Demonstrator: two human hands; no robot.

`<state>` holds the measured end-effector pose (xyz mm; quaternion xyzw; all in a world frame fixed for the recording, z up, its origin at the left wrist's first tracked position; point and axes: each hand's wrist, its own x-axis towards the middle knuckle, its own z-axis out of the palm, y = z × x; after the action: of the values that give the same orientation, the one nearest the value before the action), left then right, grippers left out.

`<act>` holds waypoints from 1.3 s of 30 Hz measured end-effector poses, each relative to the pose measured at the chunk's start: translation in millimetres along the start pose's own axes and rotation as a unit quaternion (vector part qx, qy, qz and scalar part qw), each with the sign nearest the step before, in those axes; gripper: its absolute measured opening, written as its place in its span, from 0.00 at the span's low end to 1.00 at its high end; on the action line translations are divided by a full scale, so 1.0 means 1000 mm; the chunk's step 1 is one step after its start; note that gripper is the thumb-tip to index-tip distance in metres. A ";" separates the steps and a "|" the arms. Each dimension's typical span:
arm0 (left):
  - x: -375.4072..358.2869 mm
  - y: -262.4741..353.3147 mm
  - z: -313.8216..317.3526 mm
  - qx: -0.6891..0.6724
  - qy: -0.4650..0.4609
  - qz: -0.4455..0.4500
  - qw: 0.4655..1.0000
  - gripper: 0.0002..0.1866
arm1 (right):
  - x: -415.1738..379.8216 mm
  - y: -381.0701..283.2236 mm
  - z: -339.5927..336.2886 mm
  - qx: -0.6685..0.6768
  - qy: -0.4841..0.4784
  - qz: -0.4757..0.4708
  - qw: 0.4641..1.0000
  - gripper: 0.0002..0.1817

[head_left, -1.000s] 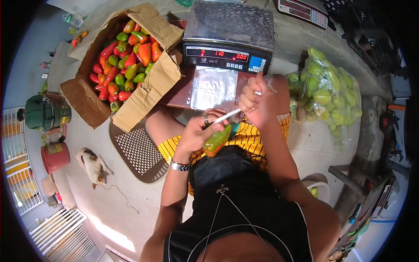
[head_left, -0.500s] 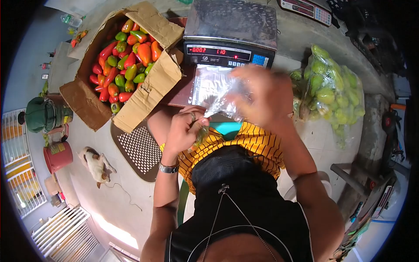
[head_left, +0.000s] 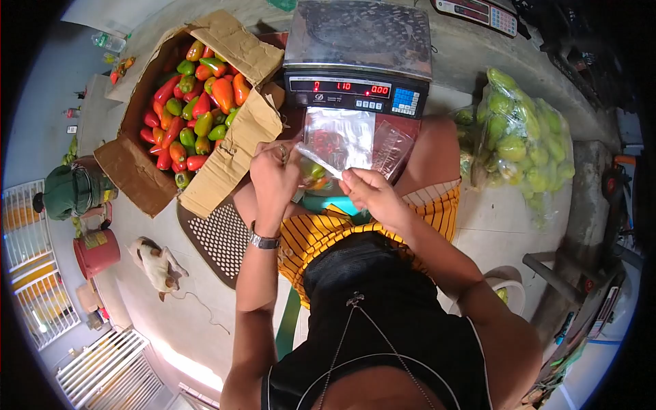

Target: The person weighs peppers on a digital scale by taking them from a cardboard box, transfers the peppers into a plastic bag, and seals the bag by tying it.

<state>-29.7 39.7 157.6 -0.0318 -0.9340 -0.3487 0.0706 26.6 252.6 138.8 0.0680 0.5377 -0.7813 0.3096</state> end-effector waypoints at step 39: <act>0.009 0.029 0.022 -0.643 -0.207 -0.106 0.730 0.05 | 0.025 0.015 -0.031 0.277 -0.004 -0.054 0.959 0.11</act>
<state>-37.5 75.8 161.0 -0.0416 -0.4752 -0.8559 -0.1996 8.0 266.2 102.9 0.1194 0.3021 -0.9153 0.2383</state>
